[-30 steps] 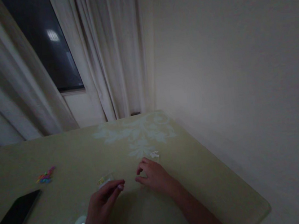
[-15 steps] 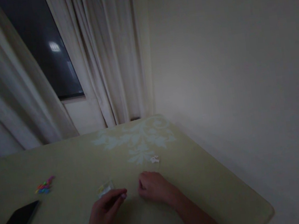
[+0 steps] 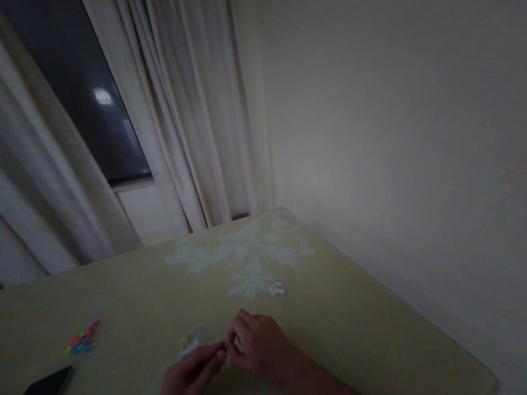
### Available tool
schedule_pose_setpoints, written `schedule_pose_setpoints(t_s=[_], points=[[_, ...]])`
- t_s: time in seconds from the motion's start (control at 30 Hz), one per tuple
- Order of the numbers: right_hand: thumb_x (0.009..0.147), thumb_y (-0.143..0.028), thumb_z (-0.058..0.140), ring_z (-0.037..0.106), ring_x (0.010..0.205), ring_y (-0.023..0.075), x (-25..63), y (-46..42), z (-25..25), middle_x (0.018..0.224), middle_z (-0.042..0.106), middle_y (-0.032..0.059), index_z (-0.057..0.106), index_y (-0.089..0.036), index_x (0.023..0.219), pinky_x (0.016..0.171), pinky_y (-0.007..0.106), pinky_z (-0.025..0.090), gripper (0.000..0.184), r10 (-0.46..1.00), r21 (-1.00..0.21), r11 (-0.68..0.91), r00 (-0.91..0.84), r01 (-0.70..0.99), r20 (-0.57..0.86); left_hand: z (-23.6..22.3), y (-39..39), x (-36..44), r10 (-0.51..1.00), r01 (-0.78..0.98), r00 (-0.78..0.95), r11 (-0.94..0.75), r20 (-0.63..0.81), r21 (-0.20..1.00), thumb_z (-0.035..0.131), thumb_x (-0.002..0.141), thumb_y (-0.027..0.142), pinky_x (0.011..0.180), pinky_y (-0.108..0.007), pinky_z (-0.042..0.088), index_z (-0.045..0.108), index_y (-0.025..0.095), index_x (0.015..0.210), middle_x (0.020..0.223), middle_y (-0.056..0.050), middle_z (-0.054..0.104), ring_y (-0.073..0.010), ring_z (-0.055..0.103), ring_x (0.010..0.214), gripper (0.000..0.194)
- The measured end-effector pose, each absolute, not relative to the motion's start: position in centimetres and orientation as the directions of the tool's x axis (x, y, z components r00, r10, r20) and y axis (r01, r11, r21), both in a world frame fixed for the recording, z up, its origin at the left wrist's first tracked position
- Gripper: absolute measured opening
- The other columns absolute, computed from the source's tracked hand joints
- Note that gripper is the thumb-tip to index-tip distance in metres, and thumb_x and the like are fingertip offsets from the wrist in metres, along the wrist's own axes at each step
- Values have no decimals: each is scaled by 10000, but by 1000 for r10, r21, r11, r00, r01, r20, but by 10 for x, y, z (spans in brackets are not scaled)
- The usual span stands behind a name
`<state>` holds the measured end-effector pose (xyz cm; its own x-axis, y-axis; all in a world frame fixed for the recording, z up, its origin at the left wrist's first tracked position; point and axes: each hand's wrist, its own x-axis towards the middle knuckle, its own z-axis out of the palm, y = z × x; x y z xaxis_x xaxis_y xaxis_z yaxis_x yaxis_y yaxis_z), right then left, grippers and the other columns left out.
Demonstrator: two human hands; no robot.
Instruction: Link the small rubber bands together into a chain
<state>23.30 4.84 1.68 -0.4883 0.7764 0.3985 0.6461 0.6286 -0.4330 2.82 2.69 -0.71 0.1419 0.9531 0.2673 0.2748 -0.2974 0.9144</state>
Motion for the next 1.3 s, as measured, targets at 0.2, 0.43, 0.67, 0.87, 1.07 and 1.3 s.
schedule_pose_setpoints(t_s=[0.2, 0.43, 0.67, 0.87, 1.07, 1.3], points=[[904, -199, 607, 564, 735, 124, 229, 44, 14, 881, 596, -2, 593, -206, 965, 655, 224, 389, 63, 747, -574, 661, -496, 483, 443, -12, 29, 27, 961, 234, 126, -269, 246, 934, 778, 853, 431, 793, -311, 651, 869, 268, 986, 959, -63, 853, -267, 808, 861, 229], [889, -181, 660, 523, 693, 102, 226, 41, 19, 848, 564, -19, 632, -191, 937, 632, 205, 385, 56, 803, -745, 561, -457, 360, 383, -9, 29, 27, 962, 199, 104, -269, 253, 942, 781, 841, 477, 770, -313, 657, 864, 234, 959, 944, -88, 851, -272, 811, 834, 283], [801, -301, 863, 467, 611, 92, 221, 39, 16, 847, 623, -16, 726, -191, 960, 590, 220, 373, 236, 856, -790, 497, -350, 359, 380, -10, 27, 25, 972, 243, 23, -230, 232, 942, 782, 831, 472, 775, -316, 671, 862, 248, 984, 974, -73, 854, -279, 822, 859, 283], [883, -214, 764, 536, 634, 120, 218, 42, 9, 766, 668, 5, 792, -199, 920, 625, 237, 408, 48, 836, -764, 544, -309, 347, 454, -16, 26, 28, 972, 212, 22, -235, 235, 949, 758, 840, 478, 786, -335, 676, 849, 257, 1015, 983, -64, 854, -272, 823, 873, 296], [875, -244, 790, 538, 619, 118, 221, 46, 14, 740, 674, 12, 812, -189, 898, 618, 239, 416, 64, 851, -790, 521, -270, 324, 450, -5, 34, 6, 866, 563, -62, -380, 496, 734, 664, 906, 494, 910, -424, 616, 803, 276, 1084, 1110, -84, 809, -281, 754, 1004, 314], [898, -379, 793, 629, 703, 136, 224, 51, 8, 830, 678, 40, 828, -198, 925, 660, 246, 482, 187, 879, -813, 470, -266, 344, 395, -17, 50, -22, 965, 743, -52, -135, 258, 656, 726, 785, 528, 1093, -597, 465, 590, 158, 1437, 1367, -176, 680, -403, 601, 1287, 762]])
